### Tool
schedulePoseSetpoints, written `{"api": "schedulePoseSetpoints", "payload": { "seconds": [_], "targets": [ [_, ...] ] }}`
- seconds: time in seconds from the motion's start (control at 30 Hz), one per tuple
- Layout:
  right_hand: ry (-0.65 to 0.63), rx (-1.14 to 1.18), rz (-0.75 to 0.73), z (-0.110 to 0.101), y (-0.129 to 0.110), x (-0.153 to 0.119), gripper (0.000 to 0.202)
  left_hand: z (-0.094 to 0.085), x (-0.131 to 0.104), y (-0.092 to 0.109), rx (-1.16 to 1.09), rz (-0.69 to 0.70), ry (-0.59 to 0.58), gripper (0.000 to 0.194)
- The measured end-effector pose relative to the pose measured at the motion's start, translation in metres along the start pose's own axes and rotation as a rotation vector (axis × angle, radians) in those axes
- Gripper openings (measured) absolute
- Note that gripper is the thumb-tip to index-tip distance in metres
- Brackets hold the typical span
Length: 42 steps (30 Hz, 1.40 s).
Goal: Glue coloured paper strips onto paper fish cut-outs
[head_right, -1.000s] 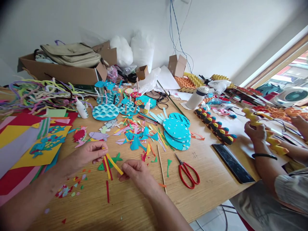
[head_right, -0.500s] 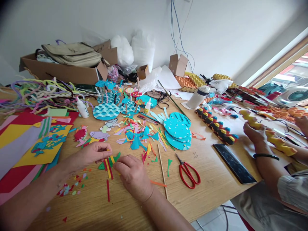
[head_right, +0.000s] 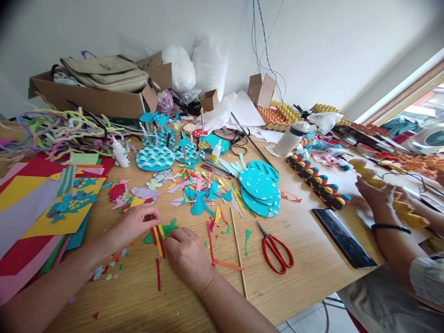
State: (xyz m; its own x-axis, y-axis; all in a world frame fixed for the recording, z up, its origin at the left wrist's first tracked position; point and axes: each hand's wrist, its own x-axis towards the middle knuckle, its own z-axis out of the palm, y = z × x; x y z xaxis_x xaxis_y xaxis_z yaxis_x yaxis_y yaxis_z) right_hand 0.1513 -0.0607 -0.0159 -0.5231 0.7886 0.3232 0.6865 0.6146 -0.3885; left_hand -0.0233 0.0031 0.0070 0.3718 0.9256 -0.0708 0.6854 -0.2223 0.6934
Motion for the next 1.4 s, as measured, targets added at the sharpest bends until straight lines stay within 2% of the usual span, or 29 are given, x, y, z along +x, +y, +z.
{"api": "schedulePoseSetpoints", "payload": {
  "seconds": [0.4,0.83,1.4],
  "targets": [
    [-0.035,-0.011,0.029,-0.0007,-0.0027,0.0009,0.018,0.0067,-0.0002,-0.0096,0.145,0.049,0.01,0.013],
    [-0.006,0.013,0.023,0.0017,-0.0021,0.0001,0.018,0.0077,0.002,-0.009,0.196,0.043,-0.003,0.014],
    [-0.041,-0.025,0.03,-0.0004,-0.0036,0.0009,0.017,0.0073,0.0022,-0.0074,0.225,0.034,-0.008,0.015]
  ]
}}
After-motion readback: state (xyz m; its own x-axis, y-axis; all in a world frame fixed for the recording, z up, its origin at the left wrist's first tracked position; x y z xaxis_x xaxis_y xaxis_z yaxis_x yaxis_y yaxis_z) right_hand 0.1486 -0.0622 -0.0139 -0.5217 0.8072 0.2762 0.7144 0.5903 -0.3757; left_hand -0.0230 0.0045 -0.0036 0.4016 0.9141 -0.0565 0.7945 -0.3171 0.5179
